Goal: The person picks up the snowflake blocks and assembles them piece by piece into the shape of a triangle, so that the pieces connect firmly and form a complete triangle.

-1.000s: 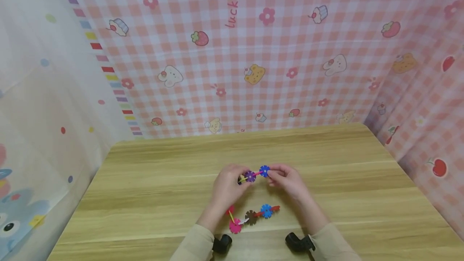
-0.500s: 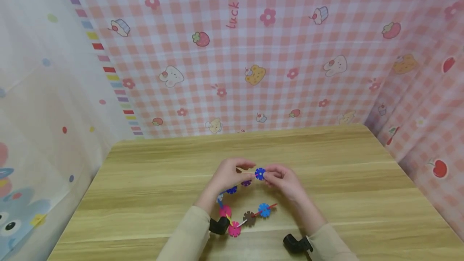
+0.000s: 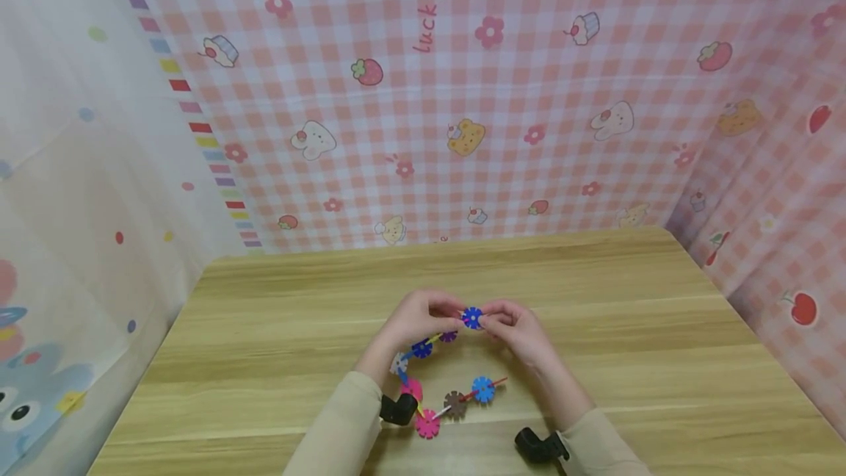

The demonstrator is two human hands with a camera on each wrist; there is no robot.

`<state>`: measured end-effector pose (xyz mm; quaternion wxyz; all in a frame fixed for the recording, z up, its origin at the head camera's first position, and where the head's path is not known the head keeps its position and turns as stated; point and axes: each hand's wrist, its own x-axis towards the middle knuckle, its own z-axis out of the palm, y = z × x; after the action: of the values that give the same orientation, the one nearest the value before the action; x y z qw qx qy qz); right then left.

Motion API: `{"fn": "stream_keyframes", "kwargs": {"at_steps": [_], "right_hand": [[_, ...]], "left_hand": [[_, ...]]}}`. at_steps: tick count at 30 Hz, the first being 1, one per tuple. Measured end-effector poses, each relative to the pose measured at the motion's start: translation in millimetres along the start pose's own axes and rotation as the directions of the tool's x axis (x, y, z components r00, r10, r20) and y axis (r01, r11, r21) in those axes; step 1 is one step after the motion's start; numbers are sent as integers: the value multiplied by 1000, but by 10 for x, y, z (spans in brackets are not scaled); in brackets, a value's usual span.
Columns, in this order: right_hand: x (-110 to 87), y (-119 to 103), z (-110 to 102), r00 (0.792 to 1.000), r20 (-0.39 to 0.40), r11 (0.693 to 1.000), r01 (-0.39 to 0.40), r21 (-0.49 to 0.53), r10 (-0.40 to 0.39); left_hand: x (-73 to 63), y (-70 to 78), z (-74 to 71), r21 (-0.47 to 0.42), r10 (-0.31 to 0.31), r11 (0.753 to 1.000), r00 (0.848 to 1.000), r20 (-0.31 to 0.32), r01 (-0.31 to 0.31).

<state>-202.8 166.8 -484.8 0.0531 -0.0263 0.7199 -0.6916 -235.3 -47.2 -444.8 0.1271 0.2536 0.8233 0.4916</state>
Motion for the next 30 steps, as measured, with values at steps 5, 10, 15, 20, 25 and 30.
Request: {"fn": "stream_keyframes", "kwargs": {"at_steps": [5,10,15,20,25,30], "right_hand": [[2,-6,13,1000,-4,1000,3,5,-3],[8,-2,24,1000,-3,1000,3,14,-3],[0,35,-34,1000,24,1000,19,-2,-19],[-54,61,-184,994,107,995,36,-89,-26],[-124,53,-313,972,234,992,18,-127,12],[-186,44,-387,950,308,985,6,-170,47]], "left_hand": [[-7,-19,-8,-42,-15,999,999,52,18],[-16,-25,-12,-68,-32,997,997,70,37],[-26,-37,-12,-75,-42,996,998,49,45],[-54,-108,-47,-92,-54,994,999,8,54],[-92,-165,-76,-140,-78,988,996,-38,72],[-128,-231,-100,-153,-92,985,994,-63,81]]}}
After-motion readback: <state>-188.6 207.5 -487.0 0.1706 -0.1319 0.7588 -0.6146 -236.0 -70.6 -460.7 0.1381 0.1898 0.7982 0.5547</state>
